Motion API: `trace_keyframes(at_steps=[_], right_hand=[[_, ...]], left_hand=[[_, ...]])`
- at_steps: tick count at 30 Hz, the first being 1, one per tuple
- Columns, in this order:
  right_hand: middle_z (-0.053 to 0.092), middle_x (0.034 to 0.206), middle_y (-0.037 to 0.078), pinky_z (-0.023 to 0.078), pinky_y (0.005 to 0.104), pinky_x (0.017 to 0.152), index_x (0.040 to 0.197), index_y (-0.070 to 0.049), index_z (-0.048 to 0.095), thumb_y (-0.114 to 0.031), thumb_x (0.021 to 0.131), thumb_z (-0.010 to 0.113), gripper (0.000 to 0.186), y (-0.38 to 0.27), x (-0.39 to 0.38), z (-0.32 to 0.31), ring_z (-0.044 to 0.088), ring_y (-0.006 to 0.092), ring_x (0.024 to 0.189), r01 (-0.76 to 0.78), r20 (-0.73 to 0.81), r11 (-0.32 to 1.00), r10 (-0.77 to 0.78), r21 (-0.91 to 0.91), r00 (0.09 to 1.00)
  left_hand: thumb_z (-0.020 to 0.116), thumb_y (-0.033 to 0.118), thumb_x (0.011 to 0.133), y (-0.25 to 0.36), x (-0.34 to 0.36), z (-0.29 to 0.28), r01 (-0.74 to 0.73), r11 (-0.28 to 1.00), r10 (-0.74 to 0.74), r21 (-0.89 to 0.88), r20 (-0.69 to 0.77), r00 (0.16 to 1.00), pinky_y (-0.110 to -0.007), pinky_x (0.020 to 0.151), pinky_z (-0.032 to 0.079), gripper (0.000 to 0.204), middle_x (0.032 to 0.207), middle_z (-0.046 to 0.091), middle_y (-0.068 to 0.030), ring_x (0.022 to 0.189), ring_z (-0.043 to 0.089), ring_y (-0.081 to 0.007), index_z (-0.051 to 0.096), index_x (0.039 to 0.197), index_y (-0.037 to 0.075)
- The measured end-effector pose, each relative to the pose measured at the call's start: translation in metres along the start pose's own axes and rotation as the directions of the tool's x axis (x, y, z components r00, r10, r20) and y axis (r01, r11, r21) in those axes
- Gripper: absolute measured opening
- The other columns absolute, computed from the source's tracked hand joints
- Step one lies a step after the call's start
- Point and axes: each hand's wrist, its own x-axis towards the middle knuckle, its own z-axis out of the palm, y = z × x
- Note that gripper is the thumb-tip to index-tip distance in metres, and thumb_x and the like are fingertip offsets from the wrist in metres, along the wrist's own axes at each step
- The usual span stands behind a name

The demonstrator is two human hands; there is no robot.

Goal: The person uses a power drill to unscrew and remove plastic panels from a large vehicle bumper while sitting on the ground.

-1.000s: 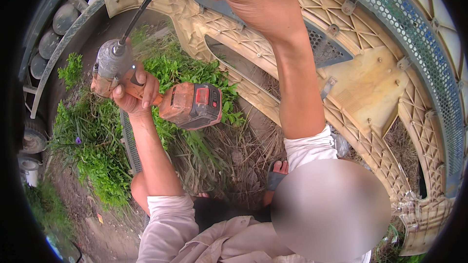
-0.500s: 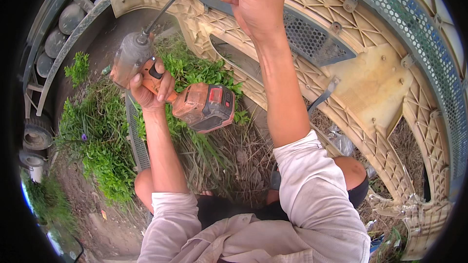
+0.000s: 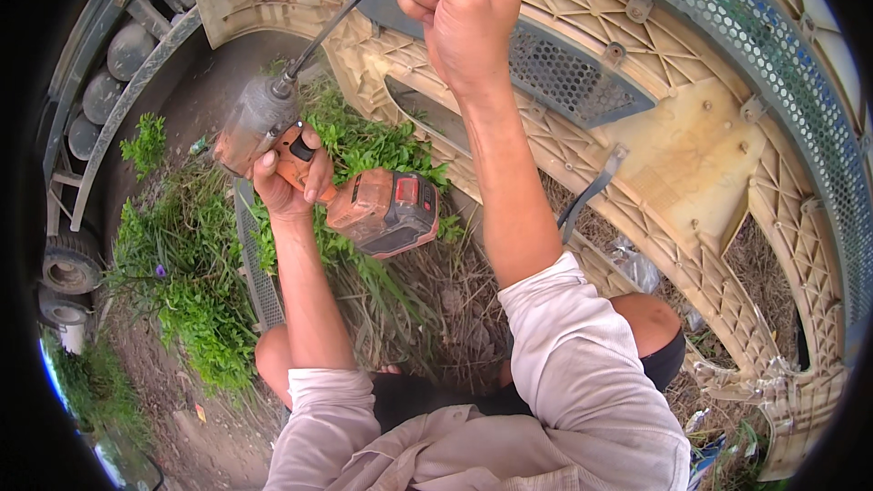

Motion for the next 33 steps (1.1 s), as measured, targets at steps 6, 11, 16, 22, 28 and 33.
trace_keyframes(at_steps=[6, 11, 16, 22, 28, 33], right_hand=[[0.04, 0.064, -0.003, 0.025, 0.0236, 0.042, 0.088, -0.008, 0.051, -0.023, 0.105, 0.048, 0.022, -0.018, 0.015, -0.028, 0.029, 0.0075, 0.046, -0.445, 0.285, 0.833, 0.361, 0.33, 0.888], [0.046, 0.07, 0.001, 0.023, 0.0232, 0.043, 0.089, 0.001, 0.057, -0.026, 0.101, 0.045, 0.032, 0.02, -0.001, -0.041, 0.029, 0.0081, 0.05, -0.384, -0.06, 0.841, 0.437, 0.381, 0.897], [0.049, 0.069, 0.0, 0.022, 0.0223, 0.041, 0.091, 0.0, 0.058, -0.034, 0.105, 0.039, 0.041, 0.064, -0.041, -0.032, 0.03, 0.0055, 0.048, -0.26, -0.317, 0.947, 0.309, 0.188, 0.897], [0.041, 0.068, -0.003, 0.024, 0.0221, 0.041, 0.093, -0.005, 0.053, -0.028, 0.107, 0.045, 0.029, 0.117, -0.067, -0.057, 0.029, 0.0046, 0.048, -0.197, -0.529, 0.98, 0.188, 0.039, 0.827], [0.041, 0.07, -0.003, 0.024, 0.0232, 0.041, 0.085, -0.01, 0.044, -0.026, 0.106, 0.047, 0.027, 0.176, -0.098, -0.101, 0.03, 0.0049, 0.047, -0.384, -0.54, 0.914, 0.391, 0.132, 0.745], [0.04, 0.07, -0.003, 0.024, 0.0234, 0.041, 0.085, -0.01, 0.044, -0.025, 0.107, 0.044, 0.027, 0.182, -0.103, -0.108, 0.03, 0.0046, 0.048, -0.411, -0.572, 0.897, 0.426, 0.164, 0.701]], left_hand=[[0.065, 0.029, 0.082, 0.001, -0.003, -0.002, -0.007, 1.0, 0.007, 0.005, -0.012, 1.0, -0.03, 0.038, 0.048, 0.051, 0.099, 0.068, -0.0233, 0.043, 0.058, -0.0201, 0.056, 0.112, -0.012], [0.064, 0.025, 0.083, -0.003, -0.004, -0.005, -0.018, 1.0, 0.018, 0.011, -0.049, 0.999, -0.029, 0.039, 0.048, 0.046, 0.102, 0.068, -0.0255, 0.044, 0.058, -0.021, 0.059, 0.115, -0.008], [0.062, 0.025, 0.087, -0.011, -0.011, -0.01, 0.03, 0.991, -0.006, 0.131, -0.182, 0.983, -0.028, 0.038, 0.045, 0.044, 0.104, 0.067, -0.0202, 0.042, 0.054, -0.0184, 0.054, 0.118, -0.005], [0.06, 0.019, 0.089, -0.036, -0.022, -0.018, 0.169, 0.976, -0.118, 0.135, -0.325, 0.938, -0.028, 0.044, 0.049, 0.039, 0.104, 0.068, -0.0233, 0.05, 0.058, -0.0182, 0.059, 0.121, -0.003], [0.065, 0.018, 0.09, -0.055, -0.032, -0.03, 0.287, 0.903, -0.115, 0.32, -0.463, 0.879, -0.029, 0.054, 0.052, 0.043, 0.11, 0.068, -0.0221, 0.06, 0.061, -0.0181, 0.056, 0.127, -0.003], [0.067, 0.018, 0.09, -0.063, -0.031, -0.038, 0.318, 0.906, -0.149, 0.279, -0.494, 0.857, -0.03, 0.057, 0.052, 0.044, 0.111, 0.068, -0.0218, 0.062, 0.062, -0.0188, 0.056, 0.127, -0.002]])
